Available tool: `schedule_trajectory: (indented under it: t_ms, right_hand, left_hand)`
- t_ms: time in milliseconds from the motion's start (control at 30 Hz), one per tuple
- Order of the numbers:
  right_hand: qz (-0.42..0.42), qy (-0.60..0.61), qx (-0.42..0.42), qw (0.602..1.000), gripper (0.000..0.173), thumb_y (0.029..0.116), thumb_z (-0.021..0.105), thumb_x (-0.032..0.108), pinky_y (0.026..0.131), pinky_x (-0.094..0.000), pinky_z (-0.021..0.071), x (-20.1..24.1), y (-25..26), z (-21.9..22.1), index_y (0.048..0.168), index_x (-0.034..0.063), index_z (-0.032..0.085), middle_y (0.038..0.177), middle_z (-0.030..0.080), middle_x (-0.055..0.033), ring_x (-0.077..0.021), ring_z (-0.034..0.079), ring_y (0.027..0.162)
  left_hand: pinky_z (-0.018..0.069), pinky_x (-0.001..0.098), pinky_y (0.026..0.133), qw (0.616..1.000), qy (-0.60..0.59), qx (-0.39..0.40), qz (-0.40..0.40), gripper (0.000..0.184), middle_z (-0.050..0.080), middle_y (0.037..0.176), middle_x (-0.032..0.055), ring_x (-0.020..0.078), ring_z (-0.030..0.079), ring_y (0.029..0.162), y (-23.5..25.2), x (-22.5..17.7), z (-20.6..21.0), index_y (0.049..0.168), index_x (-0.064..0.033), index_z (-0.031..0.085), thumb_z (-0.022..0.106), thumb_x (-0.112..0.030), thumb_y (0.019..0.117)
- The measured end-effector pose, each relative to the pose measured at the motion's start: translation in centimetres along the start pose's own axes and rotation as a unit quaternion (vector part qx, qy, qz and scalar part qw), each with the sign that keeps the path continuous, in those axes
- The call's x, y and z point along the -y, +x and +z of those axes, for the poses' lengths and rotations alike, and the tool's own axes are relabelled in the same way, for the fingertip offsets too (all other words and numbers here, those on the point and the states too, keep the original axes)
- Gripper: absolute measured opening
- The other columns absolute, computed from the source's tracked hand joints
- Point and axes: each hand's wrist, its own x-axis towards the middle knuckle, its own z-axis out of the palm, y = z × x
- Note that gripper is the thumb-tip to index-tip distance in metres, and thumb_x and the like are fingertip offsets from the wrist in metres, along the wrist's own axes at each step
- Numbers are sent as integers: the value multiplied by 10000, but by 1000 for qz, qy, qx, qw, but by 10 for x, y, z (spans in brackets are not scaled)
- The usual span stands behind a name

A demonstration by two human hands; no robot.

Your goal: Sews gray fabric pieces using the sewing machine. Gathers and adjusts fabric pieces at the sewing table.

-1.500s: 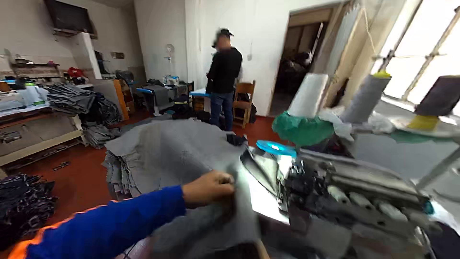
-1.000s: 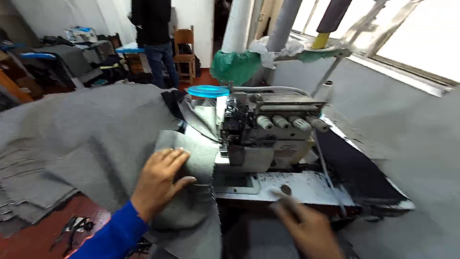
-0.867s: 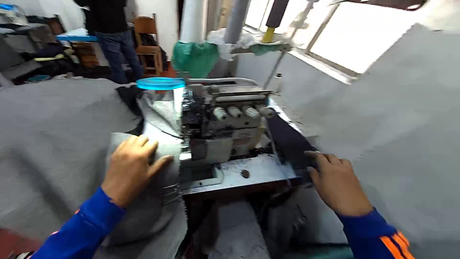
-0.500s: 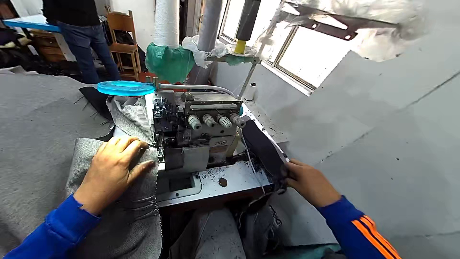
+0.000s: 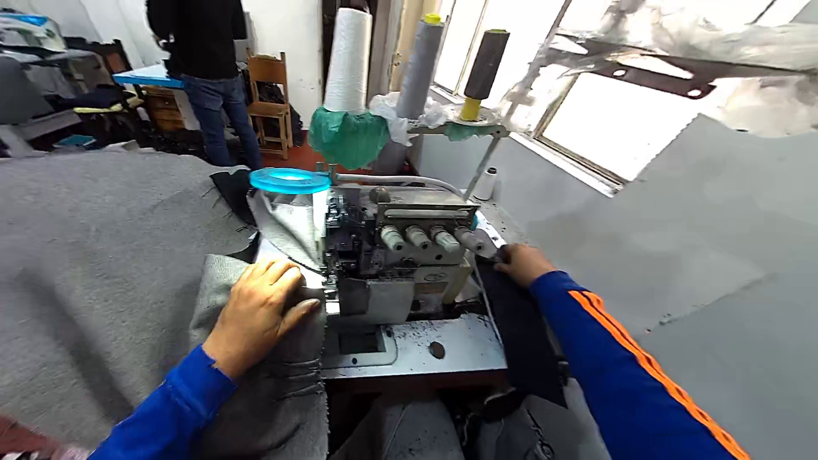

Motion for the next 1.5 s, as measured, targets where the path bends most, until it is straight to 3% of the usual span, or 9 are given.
schedule_trajectory:
  t_ms: [133,300,400,567,700,833,1033,1133,1500]
  right_hand:
    - [-41,135,-127,982,263,952,648,18,891,-830,362,-14,-27,12,1208,-40,656,1208,597,-386,-618,537,1147]
    - [-141,375,-282,872,272,857,649,63,713,-260,526,43,-130,20,1103,35,536,908,576,12,-28,572,785]
    - [-257,510,-227,789,465,805,762,90,902,-187,560,102,-178,37,1184,226,529,1099,641,213,66,625,1033]
    - [-274,595,-244,715,367,907,654,11,871,-196,589,220,-202,93,1263,-26,571,1106,721,38,14,685,990]
    - [-328,628,-255,658,165,981,621,63,818,-138,582,269,-206,114,1131,62,550,995,715,77,53,680,887]
    - [-346,657,-201,639,160,946,584,2,767,-127,567,282,-206,113,1024,105,489,890,662,106,68,650,830]
    - [-336,705,-51,623,111,1040,533,159,776,-182,561,269,-204,118,1039,70,601,917,681,85,25,651,856]
    - [-330,664,26,670,524,1019,574,348,939,-192,544,268,-214,144,1249,-123,585,1125,724,-25,44,651,1053]
    - [-343,655,-175,651,234,941,669,73,856,-202,609,269,-207,126,1146,24,568,1022,734,40,-15,712,942]
  left_hand:
    - [559,483,847,1000,-13,16,-4,464,724,1006,96,287,694,996,2,-3,-3,931,-74,728,545,-498,975]
    - [501,406,856,984,-165,73,-5,297,679,906,46,195,640,922,10,3,-20,879,-75,712,659,-355,964]
    - [470,153,622,935,-341,95,-13,139,613,717,-36,-7,556,653,20,0,-52,855,-46,690,702,-152,944]
    - [492,131,681,934,-353,42,-24,101,667,782,-40,-22,593,736,19,-29,-86,874,-38,758,728,-127,910]
    - [575,227,886,923,-374,53,-77,75,707,1151,61,78,670,1045,14,-30,-79,876,-26,718,772,-76,866]
    - [525,165,601,903,-401,65,-142,80,685,778,-9,14,614,648,12,-27,-82,910,-32,671,744,-15,883]
    - [525,180,579,916,-366,51,-158,85,682,735,-8,28,617,617,14,-24,-68,896,-42,680,761,-26,880]
    - [553,214,624,943,-278,26,-179,93,698,765,-29,28,648,657,12,-20,-49,895,-80,694,784,-86,871]
    - [562,166,638,909,-394,35,-128,293,729,827,-15,15,654,683,12,-31,-76,1111,-21,702,796,-5,834]
